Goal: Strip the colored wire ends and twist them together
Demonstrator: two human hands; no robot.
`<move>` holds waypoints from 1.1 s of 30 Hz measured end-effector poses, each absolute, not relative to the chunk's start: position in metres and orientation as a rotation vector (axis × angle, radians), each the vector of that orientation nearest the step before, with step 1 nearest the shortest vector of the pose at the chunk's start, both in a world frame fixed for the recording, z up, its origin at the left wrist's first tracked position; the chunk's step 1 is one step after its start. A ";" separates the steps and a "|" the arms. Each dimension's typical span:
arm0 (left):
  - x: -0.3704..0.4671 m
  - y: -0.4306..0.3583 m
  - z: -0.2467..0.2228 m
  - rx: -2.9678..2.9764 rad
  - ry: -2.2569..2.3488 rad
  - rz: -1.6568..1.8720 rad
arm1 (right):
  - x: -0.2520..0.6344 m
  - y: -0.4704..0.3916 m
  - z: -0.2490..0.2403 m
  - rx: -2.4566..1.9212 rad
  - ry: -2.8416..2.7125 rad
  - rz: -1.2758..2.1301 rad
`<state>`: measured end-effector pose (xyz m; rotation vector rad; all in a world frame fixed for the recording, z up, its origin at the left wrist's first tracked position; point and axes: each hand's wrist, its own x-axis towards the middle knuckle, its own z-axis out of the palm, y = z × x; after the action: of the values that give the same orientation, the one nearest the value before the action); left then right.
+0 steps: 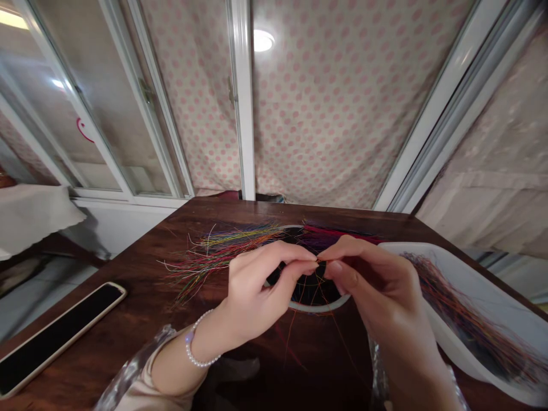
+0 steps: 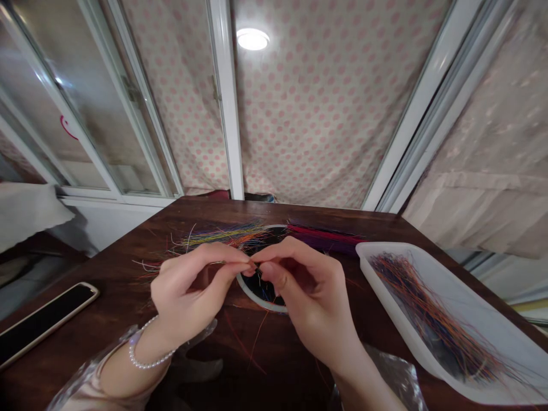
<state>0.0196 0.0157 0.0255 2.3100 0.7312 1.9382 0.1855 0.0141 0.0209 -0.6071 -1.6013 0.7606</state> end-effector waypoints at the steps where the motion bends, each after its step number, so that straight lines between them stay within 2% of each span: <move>1: 0.020 0.015 0.027 2.218 0.742 1.871 | 0.185 0.014 0.021 -0.617 -1.602 0.723; 9: 0.011 0.017 0.038 1.381 0.464 1.103 | 0.184 0.017 0.019 -0.611 -1.637 0.500; 15: 0.005 0.028 0.034 1.115 0.399 0.820 | 0.186 0.016 0.022 -0.591 -1.690 0.373; 26: 0.006 0.030 0.031 1.211 0.449 0.834 | 0.183 0.015 0.021 -0.642 -1.719 0.088; 33: 0.015 0.023 0.034 1.407 0.609 1.111 | 0.181 0.012 0.022 -0.702 -1.709 0.019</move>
<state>0.0145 0.0230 0.0344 1.4067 0.6089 1.1113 0.1810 0.0120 0.0219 -0.7022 -1.7092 0.0193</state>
